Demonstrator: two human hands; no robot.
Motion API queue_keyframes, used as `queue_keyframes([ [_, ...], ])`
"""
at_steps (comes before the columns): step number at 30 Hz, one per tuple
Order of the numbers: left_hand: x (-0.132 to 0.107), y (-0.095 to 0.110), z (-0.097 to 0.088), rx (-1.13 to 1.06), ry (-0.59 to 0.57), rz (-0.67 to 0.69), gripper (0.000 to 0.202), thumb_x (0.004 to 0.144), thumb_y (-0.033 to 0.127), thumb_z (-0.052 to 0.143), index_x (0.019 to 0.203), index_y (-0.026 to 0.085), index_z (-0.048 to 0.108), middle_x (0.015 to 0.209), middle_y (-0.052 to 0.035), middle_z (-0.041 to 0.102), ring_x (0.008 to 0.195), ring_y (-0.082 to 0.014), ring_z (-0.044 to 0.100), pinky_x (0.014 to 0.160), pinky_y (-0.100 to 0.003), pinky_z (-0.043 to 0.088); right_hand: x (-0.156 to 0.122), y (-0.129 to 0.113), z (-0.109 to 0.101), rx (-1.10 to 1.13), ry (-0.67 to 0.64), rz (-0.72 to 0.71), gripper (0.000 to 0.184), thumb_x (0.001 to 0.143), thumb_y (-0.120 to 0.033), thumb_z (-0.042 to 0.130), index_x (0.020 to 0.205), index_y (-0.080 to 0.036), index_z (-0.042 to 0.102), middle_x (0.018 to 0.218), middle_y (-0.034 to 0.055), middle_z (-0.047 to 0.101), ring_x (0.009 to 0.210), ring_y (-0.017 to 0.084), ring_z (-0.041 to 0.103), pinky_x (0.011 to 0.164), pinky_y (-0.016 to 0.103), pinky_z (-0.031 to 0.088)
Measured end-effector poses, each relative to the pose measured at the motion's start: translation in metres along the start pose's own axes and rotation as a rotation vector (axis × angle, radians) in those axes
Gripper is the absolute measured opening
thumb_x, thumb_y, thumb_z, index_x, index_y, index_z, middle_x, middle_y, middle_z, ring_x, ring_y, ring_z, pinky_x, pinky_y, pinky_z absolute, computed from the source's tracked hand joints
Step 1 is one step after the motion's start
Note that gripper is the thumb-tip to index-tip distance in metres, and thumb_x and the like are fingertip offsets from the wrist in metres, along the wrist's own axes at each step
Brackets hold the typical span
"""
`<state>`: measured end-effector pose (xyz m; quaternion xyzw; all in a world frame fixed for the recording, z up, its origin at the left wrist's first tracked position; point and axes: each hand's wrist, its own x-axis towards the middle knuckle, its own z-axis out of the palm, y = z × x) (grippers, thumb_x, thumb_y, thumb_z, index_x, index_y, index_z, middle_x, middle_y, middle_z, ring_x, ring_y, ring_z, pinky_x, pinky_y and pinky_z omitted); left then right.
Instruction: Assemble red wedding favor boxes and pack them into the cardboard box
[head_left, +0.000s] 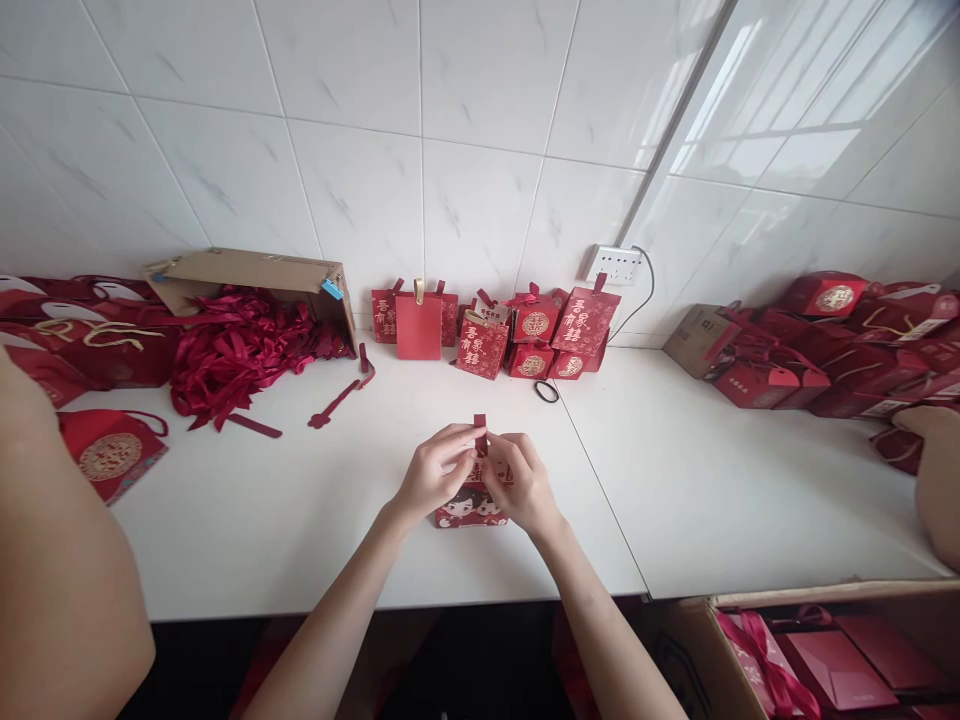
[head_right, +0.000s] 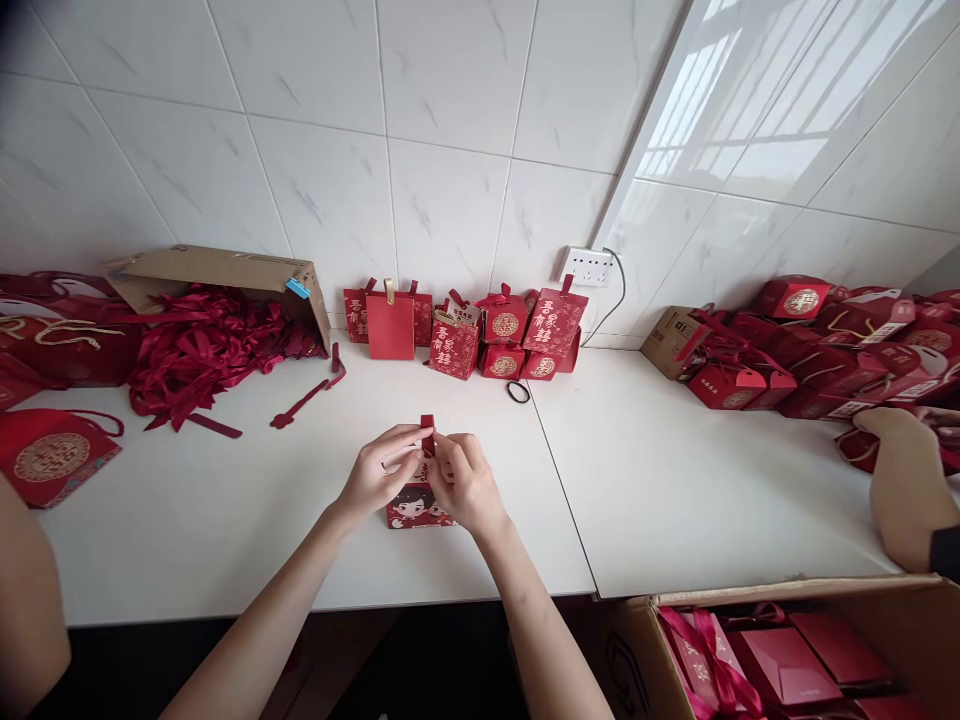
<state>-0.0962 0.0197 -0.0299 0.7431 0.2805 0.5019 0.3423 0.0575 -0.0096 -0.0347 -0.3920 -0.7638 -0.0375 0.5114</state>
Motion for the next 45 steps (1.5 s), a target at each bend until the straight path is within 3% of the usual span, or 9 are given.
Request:
queue_keyframes([
  [10,-0.002,-0.001,0.0,-0.046,-0.006,-0.028,0.029,0.088,0.028,0.051,0.113,0.02,0.063,0.109,-0.0085,0.062,0.096,-0.0173,0.064,0.08,-0.031,0.06,0.001,0.004,-0.006,0.051,-0.058,0.028,0.031,0.09,-0.012,0.042,0.118,-0.024,0.051,0.087,0.0063,0.058,0.075,0.017,0.062,0.06,0.029,0.055],
  [18,-0.001,0.004,-0.003,-0.056,-0.078,-0.036,0.029,0.087,0.023,0.051,0.114,0.02,0.062,0.109,-0.0085,0.061,0.099,-0.0185,0.063,0.084,-0.033,0.059,-0.001,-0.002,-0.01,0.188,-0.103,0.323,0.022,0.086,-0.025,0.05,0.107,-0.019,0.054,0.079,0.0038,0.064,0.068,0.017,0.063,0.057,0.029,0.053],
  [24,-0.002,0.005,-0.001,-0.098,-0.068,-0.013,0.028,0.087,0.02,0.05,0.113,0.022,0.062,0.107,-0.0072,0.061,0.099,-0.0177,0.063,0.083,-0.033,0.059,-0.003,-0.006,-0.005,0.334,-0.072,0.502,0.018,0.084,-0.032,0.055,0.096,-0.019,0.058,0.091,0.0063,0.071,0.078,0.019,0.067,0.067,0.031,0.054],
  [27,-0.004,0.003,0.0,-0.069,-0.05,0.005,0.028,0.087,0.02,0.05,0.112,0.021,0.063,0.11,-0.0079,0.061,0.101,-0.0185,0.062,0.082,-0.032,0.059,-0.003,-0.006,-0.004,0.392,-0.076,0.566,0.017,0.085,-0.034,0.054,0.087,-0.018,0.059,0.08,0.0043,0.07,0.068,0.017,0.066,0.06,0.028,0.051],
  [33,-0.002,0.007,-0.001,-0.177,-0.078,-0.177,0.028,0.084,0.026,0.053,0.11,0.02,0.061,0.106,-0.0072,0.064,0.094,-0.0182,0.065,0.082,-0.035,0.059,-0.001,-0.003,-0.008,0.492,-0.164,0.59,0.021,0.086,-0.037,0.054,0.087,-0.018,0.062,0.078,0.0041,0.068,0.067,0.016,0.062,0.06,0.027,0.047],
  [39,-0.005,0.007,0.005,-0.215,0.078,-0.25,0.038,0.076,0.023,0.061,0.11,0.022,0.046,0.094,-0.0018,0.059,0.081,-0.0151,0.064,0.071,-0.033,0.058,-0.001,0.0,-0.008,0.505,-0.156,0.562,0.019,0.087,-0.036,0.053,0.086,-0.02,0.063,0.083,0.0042,0.065,0.073,0.017,0.06,0.065,0.027,0.045],
  [45,-0.007,0.005,0.006,-0.289,0.102,-0.384,0.038,0.072,0.026,0.065,0.104,0.02,0.045,0.081,-0.0002,0.061,0.077,-0.0174,0.065,0.072,-0.033,0.054,-0.002,0.001,-0.008,0.582,-0.182,0.648,0.02,0.084,-0.038,0.056,0.083,-0.019,0.062,0.073,0.0017,0.061,0.064,0.014,0.055,0.058,0.025,0.042],
])
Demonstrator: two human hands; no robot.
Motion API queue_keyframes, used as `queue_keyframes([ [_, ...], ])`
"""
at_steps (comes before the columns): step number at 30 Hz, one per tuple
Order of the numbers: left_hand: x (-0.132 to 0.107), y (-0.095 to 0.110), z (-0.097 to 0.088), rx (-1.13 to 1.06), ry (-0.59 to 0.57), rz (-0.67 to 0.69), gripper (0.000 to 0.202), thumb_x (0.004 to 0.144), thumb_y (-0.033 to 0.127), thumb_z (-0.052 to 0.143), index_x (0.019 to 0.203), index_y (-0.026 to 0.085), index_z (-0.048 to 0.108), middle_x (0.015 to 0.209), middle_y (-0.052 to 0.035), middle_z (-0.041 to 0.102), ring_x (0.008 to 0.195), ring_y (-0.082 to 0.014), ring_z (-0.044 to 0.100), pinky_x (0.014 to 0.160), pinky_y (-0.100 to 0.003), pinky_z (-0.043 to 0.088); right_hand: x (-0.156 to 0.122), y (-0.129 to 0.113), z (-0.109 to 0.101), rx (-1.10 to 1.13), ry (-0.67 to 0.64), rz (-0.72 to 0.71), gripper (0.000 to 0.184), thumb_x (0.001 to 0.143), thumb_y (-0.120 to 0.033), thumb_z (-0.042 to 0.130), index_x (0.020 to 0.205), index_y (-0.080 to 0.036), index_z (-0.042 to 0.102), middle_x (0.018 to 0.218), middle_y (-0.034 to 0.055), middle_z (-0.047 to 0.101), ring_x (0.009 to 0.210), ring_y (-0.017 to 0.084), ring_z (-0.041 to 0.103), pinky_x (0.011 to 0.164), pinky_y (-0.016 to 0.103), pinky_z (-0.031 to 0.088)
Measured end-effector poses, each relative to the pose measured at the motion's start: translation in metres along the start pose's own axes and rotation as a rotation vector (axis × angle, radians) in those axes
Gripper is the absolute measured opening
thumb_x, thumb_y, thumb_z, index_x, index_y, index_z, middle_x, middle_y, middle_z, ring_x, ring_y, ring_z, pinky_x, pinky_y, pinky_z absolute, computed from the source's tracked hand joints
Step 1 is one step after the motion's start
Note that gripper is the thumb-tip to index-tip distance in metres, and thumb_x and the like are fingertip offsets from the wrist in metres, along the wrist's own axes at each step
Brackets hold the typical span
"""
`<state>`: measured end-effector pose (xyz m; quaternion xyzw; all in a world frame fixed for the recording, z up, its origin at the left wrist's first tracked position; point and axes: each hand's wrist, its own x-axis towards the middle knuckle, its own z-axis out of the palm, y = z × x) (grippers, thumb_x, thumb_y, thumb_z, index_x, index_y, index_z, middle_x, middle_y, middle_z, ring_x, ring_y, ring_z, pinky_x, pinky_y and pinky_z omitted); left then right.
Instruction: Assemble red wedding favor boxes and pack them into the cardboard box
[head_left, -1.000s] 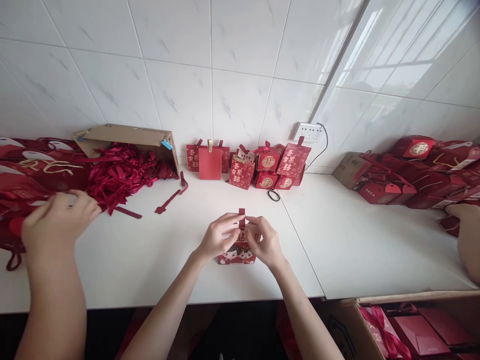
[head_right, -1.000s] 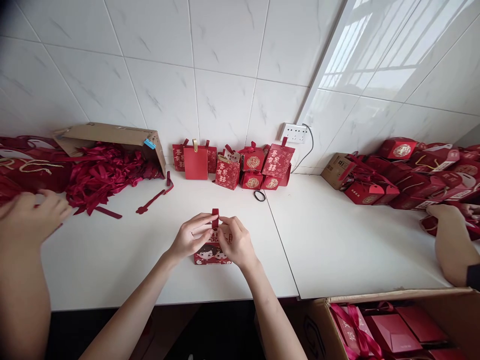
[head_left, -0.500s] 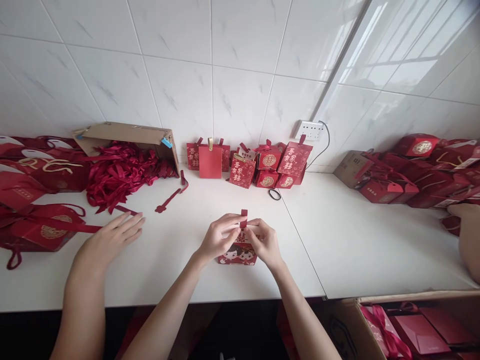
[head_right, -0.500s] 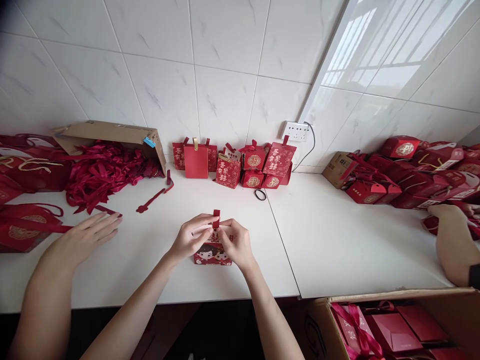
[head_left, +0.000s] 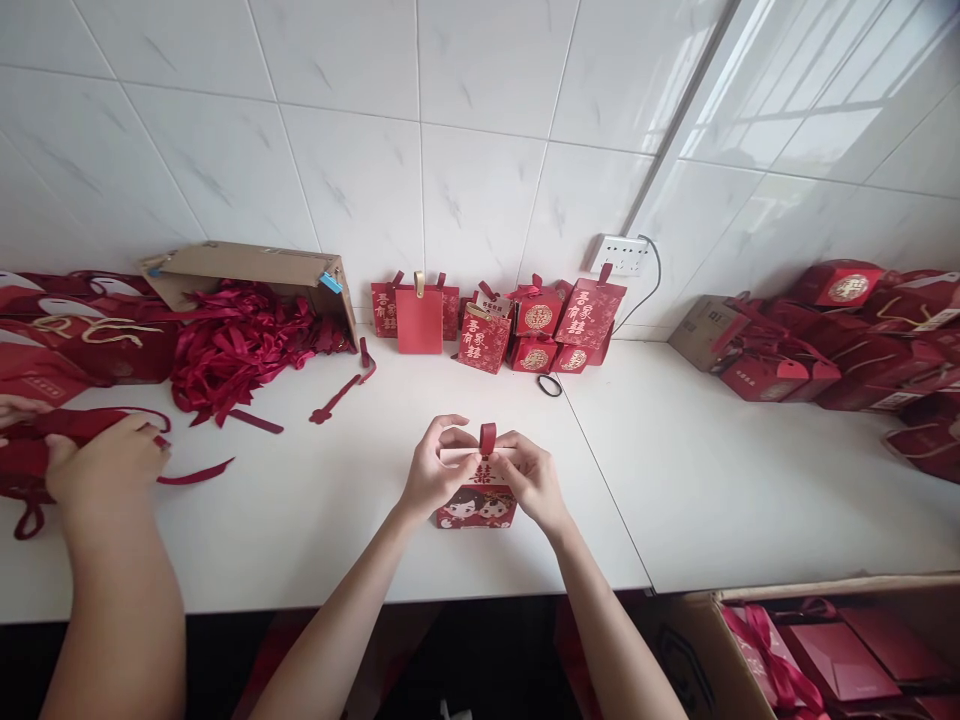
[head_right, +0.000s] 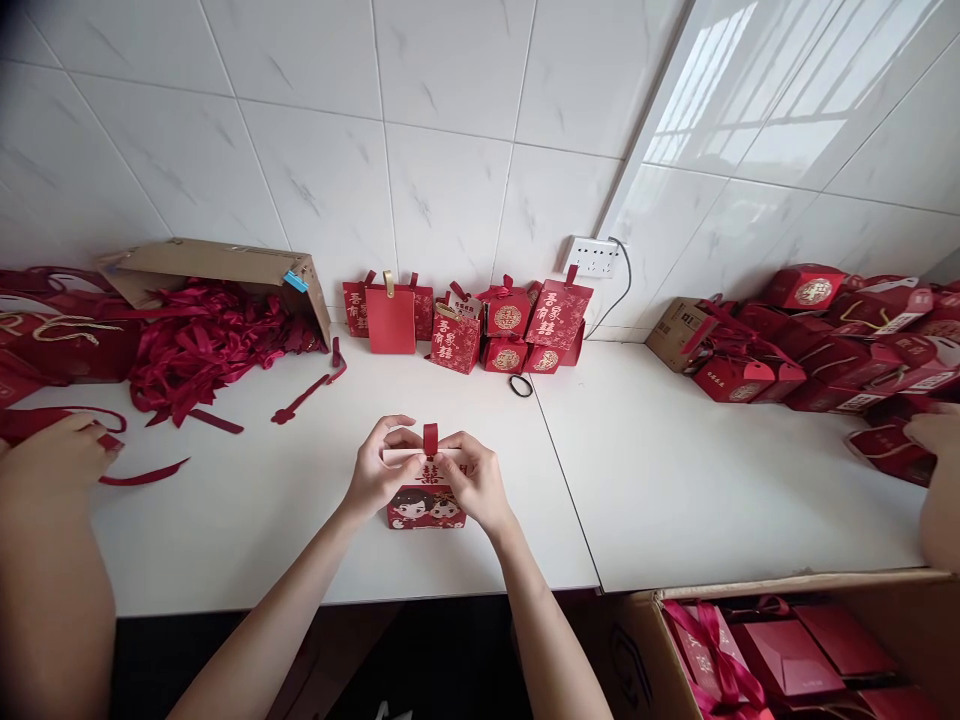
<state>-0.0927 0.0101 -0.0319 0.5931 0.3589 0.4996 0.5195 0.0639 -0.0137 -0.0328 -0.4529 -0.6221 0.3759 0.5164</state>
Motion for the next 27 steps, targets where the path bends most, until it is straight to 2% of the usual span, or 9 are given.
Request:
queue_keyframes([
  [4,0.001,-0.001,0.0,-0.06,-0.004,-0.048,0.033,0.07,0.028,0.067,0.094,0.02,0.045,0.082,-0.0011,0.063,0.074,-0.0163,0.064,0.068,-0.031,0.053,0.003,0.0,-0.001,0.05,-0.02,0.029,0.022,0.083,-0.04,0.057,0.081,-0.019,0.061,0.068,-0.0003,0.057,0.059,0.013,0.052,0.054,0.024,0.04],
  [8,0.003,-0.002,0.003,-0.058,0.001,0.001,0.03,0.07,0.032,0.067,0.086,0.02,0.045,0.077,0.0016,0.061,0.066,-0.0129,0.061,0.062,-0.027,0.051,0.004,0.001,-0.001,0.024,0.0,-0.005,0.022,0.084,-0.041,0.056,0.081,-0.019,0.06,0.074,0.0015,0.062,0.066,0.016,0.059,0.06,0.026,0.044],
  [10,0.003,-0.005,0.002,-0.038,-0.013,0.014,0.033,0.072,0.034,0.066,0.095,0.021,0.045,0.081,0.0011,0.061,0.073,-0.0148,0.063,0.067,-0.028,0.052,0.002,0.002,-0.001,0.006,0.001,-0.034,0.022,0.085,-0.041,0.054,0.093,-0.021,0.058,0.08,0.0027,0.065,0.073,0.017,0.062,0.063,0.028,0.047],
  [13,-0.002,-0.014,-0.005,-0.008,-0.039,0.0,0.05,0.074,0.039,0.065,0.115,0.023,0.041,0.104,-0.0058,0.06,0.099,-0.0205,0.061,0.081,-0.034,0.052,-0.002,0.001,-0.003,-0.005,0.027,-0.026,0.035,0.086,-0.041,0.053,0.115,-0.022,0.047,0.086,0.004,0.067,0.081,0.019,0.063,0.065,0.029,0.048],
  [15,-0.011,-0.019,-0.012,-0.016,-0.069,-0.039,0.059,0.073,0.042,0.067,0.121,0.021,0.039,0.116,-0.0105,0.057,0.108,-0.0241,0.057,0.086,-0.037,0.051,-0.004,-0.003,-0.004,0.002,0.109,0.04,0.037,0.085,-0.043,0.054,0.114,-0.021,0.047,0.081,0.0034,0.067,0.078,0.019,0.062,0.063,0.029,0.049],
  [17,-0.023,-0.019,-0.016,-0.05,-0.169,-0.125,0.062,0.074,0.042,0.066,0.124,0.02,0.037,0.118,-0.0126,0.057,0.107,-0.0263,0.058,0.087,-0.04,0.051,-0.005,-0.011,-0.006,0.013,0.228,0.138,0.034,0.082,-0.047,0.057,0.103,-0.02,0.053,0.074,0.0021,0.065,0.067,0.018,0.06,0.057,0.028,0.048],
  [19,-0.037,-0.011,-0.017,-0.076,-0.279,-0.203,0.057,0.077,0.039,0.065,0.124,0.02,0.037,0.116,-0.0116,0.06,0.105,-0.0265,0.06,0.086,-0.04,0.053,-0.006,-0.023,-0.008,0.041,0.323,0.207,0.034,0.078,-0.05,0.061,0.091,-0.019,0.057,0.071,0.0016,0.063,0.06,0.016,0.056,0.051,0.026,0.045],
  [21,-0.049,0.002,-0.013,-0.085,-0.3,-0.225,0.049,0.08,0.037,0.062,0.121,0.022,0.04,0.116,-0.0097,0.06,0.106,-0.0254,0.06,0.087,-0.038,0.053,-0.006,-0.039,-0.009,0.064,0.361,0.222,0.033,0.076,-0.051,0.062,0.081,-0.018,0.06,0.069,0.0008,0.061,0.057,0.014,0.053,0.049,0.024,0.042],
  [27,-0.07,0.048,0.009,-0.11,-0.08,-0.184,0.043,0.077,0.038,0.063,0.114,0.022,0.047,0.11,-0.0071,0.063,0.1,-0.0243,0.062,0.083,-0.034,0.055,-0.009,-0.08,-0.013,0.051,0.375,0.123,0.03,0.082,-0.046,0.054,0.074,-0.018,0.061,0.067,-0.0007,0.058,0.057,0.012,0.049,0.049,0.021,0.038],
])
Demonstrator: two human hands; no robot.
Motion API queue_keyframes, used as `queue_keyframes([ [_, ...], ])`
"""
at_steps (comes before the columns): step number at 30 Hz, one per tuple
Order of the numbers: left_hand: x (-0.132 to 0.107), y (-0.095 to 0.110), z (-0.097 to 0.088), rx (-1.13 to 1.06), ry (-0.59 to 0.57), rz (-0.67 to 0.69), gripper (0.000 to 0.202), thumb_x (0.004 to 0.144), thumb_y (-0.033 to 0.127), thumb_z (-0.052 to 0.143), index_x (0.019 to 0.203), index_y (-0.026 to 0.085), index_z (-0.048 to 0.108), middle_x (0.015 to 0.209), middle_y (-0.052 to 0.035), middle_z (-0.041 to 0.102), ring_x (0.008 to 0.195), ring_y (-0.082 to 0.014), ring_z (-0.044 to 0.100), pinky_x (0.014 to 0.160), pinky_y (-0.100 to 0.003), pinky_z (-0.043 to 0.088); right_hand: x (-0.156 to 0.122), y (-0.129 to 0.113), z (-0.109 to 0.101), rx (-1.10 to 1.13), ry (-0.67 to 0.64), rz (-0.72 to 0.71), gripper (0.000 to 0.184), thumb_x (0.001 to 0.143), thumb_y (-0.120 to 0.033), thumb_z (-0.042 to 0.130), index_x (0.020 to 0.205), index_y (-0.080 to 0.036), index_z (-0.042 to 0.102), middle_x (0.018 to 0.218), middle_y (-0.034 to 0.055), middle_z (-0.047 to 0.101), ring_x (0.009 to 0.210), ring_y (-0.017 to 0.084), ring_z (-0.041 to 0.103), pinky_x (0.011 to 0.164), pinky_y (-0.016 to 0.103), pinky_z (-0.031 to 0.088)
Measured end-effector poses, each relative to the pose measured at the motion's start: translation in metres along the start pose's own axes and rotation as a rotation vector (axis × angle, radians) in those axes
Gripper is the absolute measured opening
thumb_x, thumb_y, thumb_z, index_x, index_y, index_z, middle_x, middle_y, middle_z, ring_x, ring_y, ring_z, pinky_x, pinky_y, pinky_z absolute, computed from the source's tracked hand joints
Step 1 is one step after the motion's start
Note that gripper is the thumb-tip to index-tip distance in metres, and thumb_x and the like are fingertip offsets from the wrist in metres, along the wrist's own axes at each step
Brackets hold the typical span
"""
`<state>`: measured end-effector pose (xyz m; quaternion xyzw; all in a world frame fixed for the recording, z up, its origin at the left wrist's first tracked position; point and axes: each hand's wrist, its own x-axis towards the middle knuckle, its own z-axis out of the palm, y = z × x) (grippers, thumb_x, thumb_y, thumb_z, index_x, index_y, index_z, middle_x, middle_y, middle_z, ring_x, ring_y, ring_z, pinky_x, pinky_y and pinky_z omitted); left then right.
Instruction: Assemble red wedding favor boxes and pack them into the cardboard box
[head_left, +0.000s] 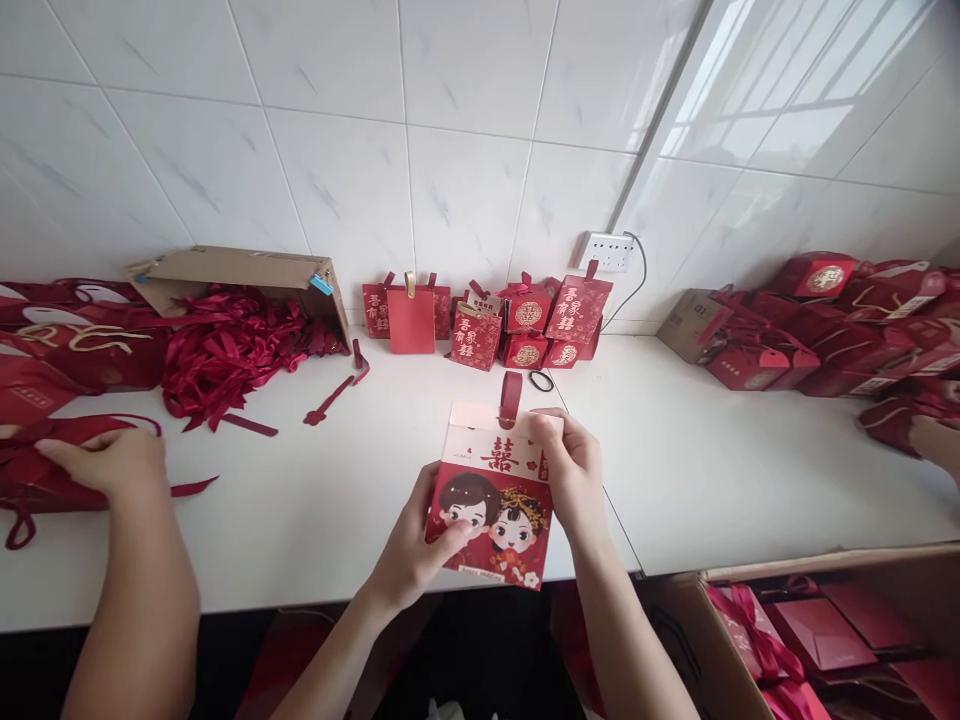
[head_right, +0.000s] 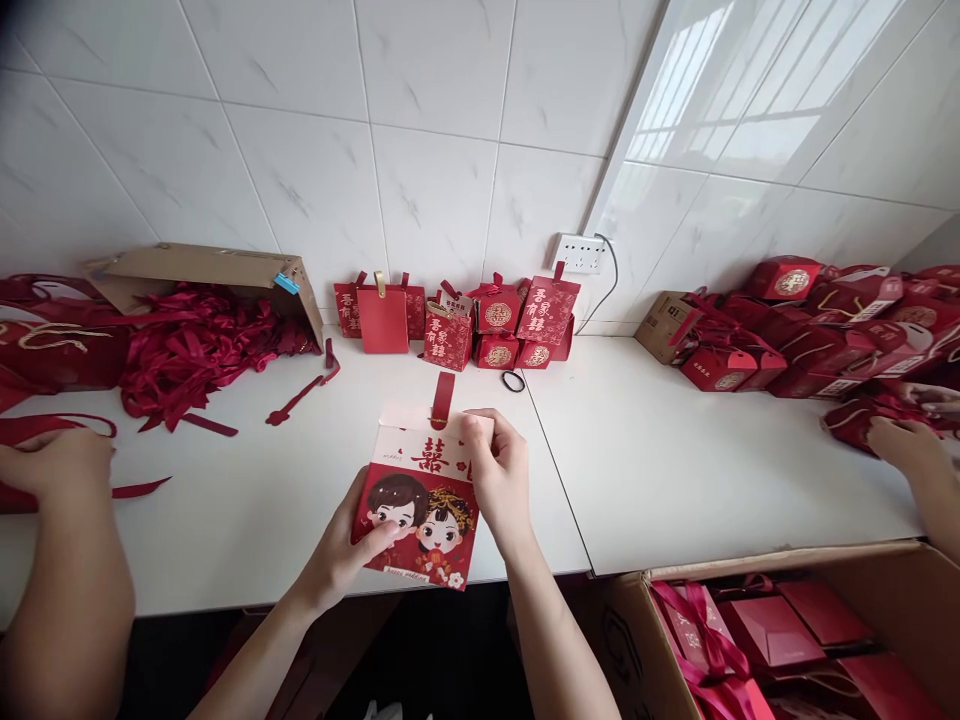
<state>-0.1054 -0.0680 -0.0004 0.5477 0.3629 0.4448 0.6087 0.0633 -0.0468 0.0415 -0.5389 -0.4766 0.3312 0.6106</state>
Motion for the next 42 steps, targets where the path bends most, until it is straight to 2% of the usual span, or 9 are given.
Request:
queue_keyframes([
  [5,-0.008,0.013,0.006,0.003,0.045,-0.002,0.043,0.077,0.039,0.063,0.113,0.021,0.048,0.111,-0.0086,0.063,0.1,-0.0257,0.062,0.082,-0.034,0.055,-0.006,-0.016,-0.004,-0.041,-0.015,-0.054,0.03,0.084,-0.043,0.052,0.072,-0.017,0.06,0.066,-0.0009,0.058,0.055,0.01,0.047,0.048,0.02,0.036],
  [10,-0.011,0.013,0.002,0.014,-0.043,0.025,0.04,0.079,0.036,0.062,0.114,0.022,0.049,0.111,-0.0091,0.063,0.099,-0.0258,0.063,0.083,-0.036,0.056,-0.009,-0.021,-0.007,-0.096,0.014,-0.114,0.031,0.085,-0.043,0.051,0.07,-0.018,0.061,0.063,-0.001,0.057,0.053,0.011,0.046,0.046,0.021,0.034],
  [18,-0.014,0.013,-0.001,0.046,-0.047,0.04,0.047,0.081,0.041,0.059,0.123,0.025,0.044,0.115,-0.0094,0.059,0.102,-0.0265,0.061,0.083,-0.037,0.056,-0.012,-0.022,-0.01,-0.08,0.047,-0.1,0.029,0.084,-0.042,0.053,0.07,-0.018,0.061,0.06,-0.0017,0.053,0.051,0.01,0.043,0.045,0.021,0.033],
  [22,-0.008,0.0,0.003,-0.012,0.123,0.286,0.065,0.077,0.049,0.062,0.132,0.028,0.034,0.127,-0.0098,0.051,0.113,-0.028,0.056,0.087,-0.036,0.055,-0.009,-0.006,-0.008,0.131,0.275,-0.11,0.028,0.084,-0.046,0.054,0.077,-0.019,0.059,0.064,-0.0023,0.052,0.052,0.01,0.043,0.047,0.021,0.035],
  [26,-0.001,0.0,0.015,-0.036,0.082,0.326,0.075,0.075,0.044,0.067,0.137,0.027,0.027,0.129,-0.0111,0.051,0.118,-0.0296,0.052,0.093,-0.041,0.051,-0.004,0.014,-0.003,0.37,0.486,-0.232,0.025,0.087,-0.045,0.049,0.077,-0.022,0.052,0.068,-0.0027,0.05,0.057,0.01,0.046,0.053,0.021,0.04],
  [28,0.002,0.005,0.017,0.031,0.11,0.322,0.072,0.075,0.038,0.068,0.136,0.028,0.03,0.127,-0.0101,0.051,0.116,-0.0293,0.053,0.091,-0.041,0.052,-0.003,0.021,-0.001,0.41,0.47,-0.235,0.026,0.088,-0.048,0.044,0.08,-0.023,0.05,0.071,-0.0004,0.052,0.065,0.015,0.053,0.061,0.026,0.045],
  [31,0.006,0.013,0.012,0.175,0.177,0.483,0.074,0.068,0.032,0.074,0.133,0.034,0.038,0.127,-0.0072,0.048,0.118,-0.0305,0.05,0.094,-0.045,0.051,-0.002,0.029,-0.001,0.514,0.331,-0.152,0.029,0.083,-0.053,0.045,0.083,-0.024,0.051,0.074,0.0027,0.055,0.078,0.022,0.06,0.073,0.038,0.05],
  [35,0.011,0.016,0.002,0.263,0.105,0.679,0.082,0.064,0.03,0.079,0.135,0.037,0.037,0.13,-0.0074,0.042,0.128,-0.0328,0.041,0.106,-0.051,0.039,-0.004,0.033,-0.001,0.732,0.154,-0.1,0.02,0.078,-0.043,0.053,0.071,-0.026,0.047,0.067,-0.0003,0.051,0.076,0.021,0.061,0.083,0.045,0.05],
  [42,0.011,0.013,0.0,0.305,0.084,0.729,0.091,0.059,0.038,0.082,0.137,0.035,0.034,0.121,-0.0092,0.041,0.117,-0.0319,0.05,0.099,-0.048,0.046,-0.005,0.037,-0.001,0.608,0.151,-0.05,0.024,0.082,-0.047,0.045,0.07,-0.026,0.044,0.064,0.0003,0.051,0.071,0.021,0.061,0.083,0.045,0.051],
])
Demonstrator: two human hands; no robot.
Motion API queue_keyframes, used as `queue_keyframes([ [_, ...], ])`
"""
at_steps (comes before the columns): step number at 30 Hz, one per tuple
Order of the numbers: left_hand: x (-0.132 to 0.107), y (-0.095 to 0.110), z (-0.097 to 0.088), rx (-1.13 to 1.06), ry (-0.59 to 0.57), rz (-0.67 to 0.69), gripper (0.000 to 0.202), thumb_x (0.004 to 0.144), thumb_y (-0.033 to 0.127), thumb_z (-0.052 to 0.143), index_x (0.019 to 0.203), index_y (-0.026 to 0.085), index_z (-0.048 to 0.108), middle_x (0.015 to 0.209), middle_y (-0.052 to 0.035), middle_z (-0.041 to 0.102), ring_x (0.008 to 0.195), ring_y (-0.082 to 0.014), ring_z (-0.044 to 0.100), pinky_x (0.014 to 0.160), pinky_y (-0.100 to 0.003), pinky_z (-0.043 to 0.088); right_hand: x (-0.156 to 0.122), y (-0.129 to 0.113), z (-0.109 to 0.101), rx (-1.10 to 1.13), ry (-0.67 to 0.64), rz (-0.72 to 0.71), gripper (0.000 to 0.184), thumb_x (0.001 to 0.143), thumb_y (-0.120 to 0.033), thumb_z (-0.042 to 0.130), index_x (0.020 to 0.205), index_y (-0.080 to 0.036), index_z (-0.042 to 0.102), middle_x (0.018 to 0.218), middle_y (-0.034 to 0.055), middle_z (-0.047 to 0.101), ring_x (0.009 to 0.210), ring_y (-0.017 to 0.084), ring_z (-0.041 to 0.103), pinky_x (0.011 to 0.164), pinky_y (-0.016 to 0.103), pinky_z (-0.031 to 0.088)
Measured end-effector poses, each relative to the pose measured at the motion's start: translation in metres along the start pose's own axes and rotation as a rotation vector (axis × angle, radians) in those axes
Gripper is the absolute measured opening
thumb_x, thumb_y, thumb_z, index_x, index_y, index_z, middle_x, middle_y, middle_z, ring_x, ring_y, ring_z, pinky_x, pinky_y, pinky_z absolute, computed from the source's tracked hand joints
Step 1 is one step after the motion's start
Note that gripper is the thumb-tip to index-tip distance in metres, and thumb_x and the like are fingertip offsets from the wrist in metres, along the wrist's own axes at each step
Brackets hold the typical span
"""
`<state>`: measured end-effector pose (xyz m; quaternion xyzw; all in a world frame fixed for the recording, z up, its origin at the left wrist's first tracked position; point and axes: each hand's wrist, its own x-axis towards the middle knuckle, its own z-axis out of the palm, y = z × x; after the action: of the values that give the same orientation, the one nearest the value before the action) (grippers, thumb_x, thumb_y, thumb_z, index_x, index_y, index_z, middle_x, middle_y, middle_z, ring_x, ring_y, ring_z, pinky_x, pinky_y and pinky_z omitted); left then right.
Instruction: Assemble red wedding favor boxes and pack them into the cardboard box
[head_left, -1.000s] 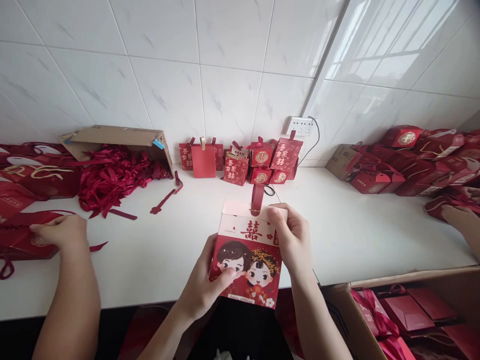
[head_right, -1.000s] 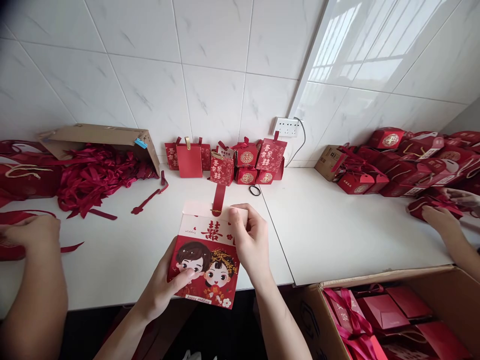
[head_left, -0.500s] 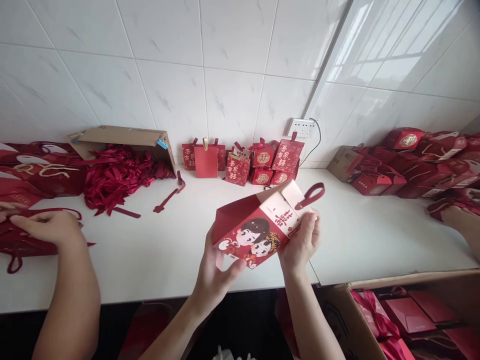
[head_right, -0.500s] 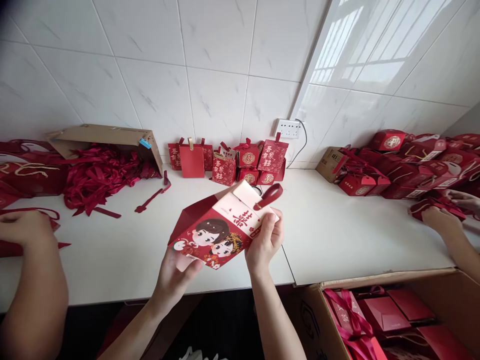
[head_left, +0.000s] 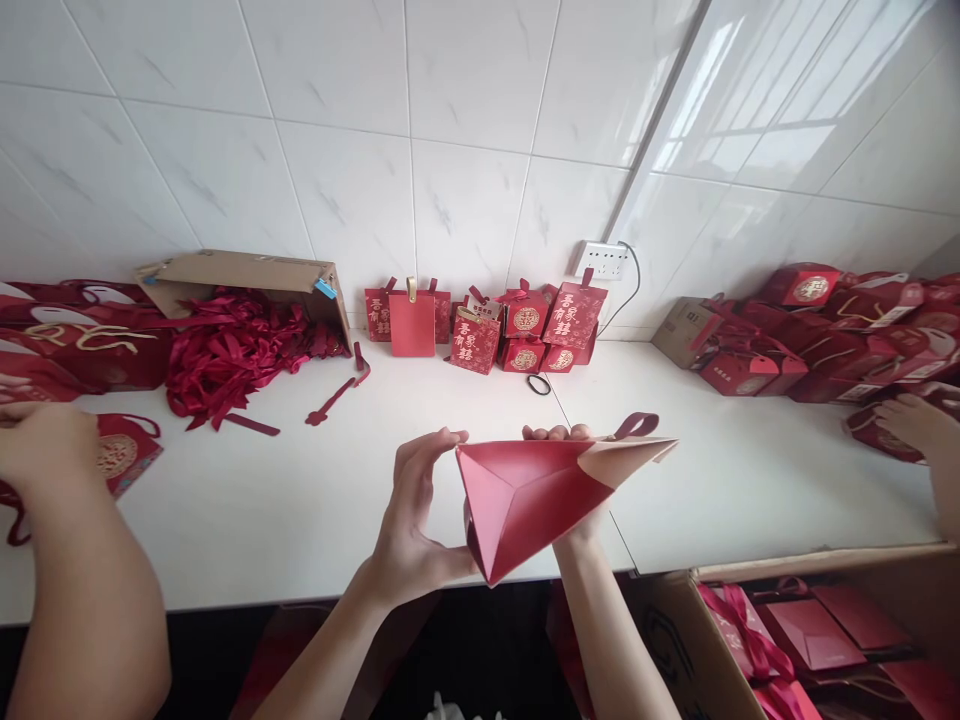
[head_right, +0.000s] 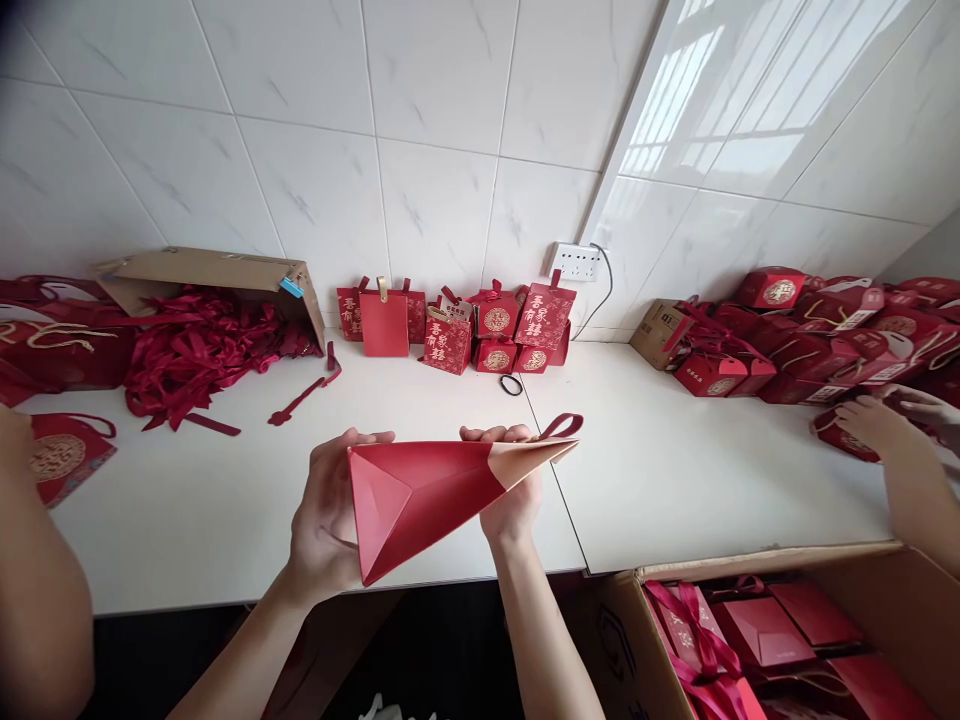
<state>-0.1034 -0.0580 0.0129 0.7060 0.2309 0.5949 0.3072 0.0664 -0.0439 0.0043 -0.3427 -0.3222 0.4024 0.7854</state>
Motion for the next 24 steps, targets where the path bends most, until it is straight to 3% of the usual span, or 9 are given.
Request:
queue_keyframes([
  [6,-0.001,0.007,0.005,0.122,0.093,-0.004,0.09,0.062,0.047,0.079,0.139,0.031,0.035,0.119,-0.0095,0.039,0.112,-0.0291,0.047,0.093,-0.044,0.047,-0.004,0.011,0.003,-0.101,-0.015,0.157,0.029,0.087,-0.048,0.043,0.089,-0.023,0.056,0.079,0.005,0.063,0.07,0.02,0.061,0.064,0.036,0.054],
  [9,0.0,0.014,0.01,0.206,0.134,-0.009,0.09,0.062,0.054,0.075,0.139,0.032,0.035,0.118,-0.01,0.041,0.112,-0.029,0.046,0.091,-0.042,0.048,-0.01,0.021,0.005,-0.08,-0.053,0.269,0.03,0.087,-0.049,0.045,0.088,-0.023,0.058,0.073,0.0035,0.063,0.061,0.019,0.058,0.054,0.034,0.051],
  [12,0.001,0.02,0.014,0.236,0.099,-0.03,0.083,0.067,0.051,0.073,0.138,0.033,0.036,0.119,-0.0104,0.044,0.11,-0.0284,0.047,0.088,-0.041,0.049,-0.017,0.03,0.004,-0.049,-0.151,0.32,0.039,0.086,-0.058,0.041,0.09,-0.024,0.06,0.071,0.0034,0.063,0.059,0.02,0.058,0.052,0.036,0.051],
  [15,0.004,0.025,0.016,0.189,0.092,-0.129,0.081,0.067,0.049,0.073,0.137,0.033,0.035,0.119,-0.0101,0.046,0.108,-0.027,0.051,0.084,-0.038,0.052,-0.019,0.036,0.005,-0.104,-0.225,0.319,0.049,0.087,-0.064,0.036,0.1,-0.023,0.06,0.074,0.0046,0.065,0.059,0.02,0.06,0.05,0.035,0.052],
  [18,0.008,0.028,0.016,0.137,0.106,-0.242,0.08,0.065,0.049,0.075,0.134,0.033,0.037,0.118,-0.0089,0.047,0.105,-0.0261,0.054,0.079,-0.035,0.054,-0.02,0.038,0.008,-0.142,-0.203,0.274,0.049,0.088,-0.061,0.037,0.105,-0.022,0.061,0.077,0.0059,0.067,0.065,0.021,0.062,0.055,0.036,0.054],
  [24,0.01,0.021,0.024,0.176,0.116,-0.328,0.077,0.063,0.041,0.079,0.128,0.029,0.04,0.117,-0.0088,0.048,0.11,-0.0283,0.052,0.081,-0.036,0.053,-0.029,0.037,0.009,-0.27,-0.261,0.192,0.048,0.09,-0.055,0.037,0.119,-0.022,0.056,0.093,0.0105,0.068,0.077,0.025,0.066,0.06,0.039,0.055],
])
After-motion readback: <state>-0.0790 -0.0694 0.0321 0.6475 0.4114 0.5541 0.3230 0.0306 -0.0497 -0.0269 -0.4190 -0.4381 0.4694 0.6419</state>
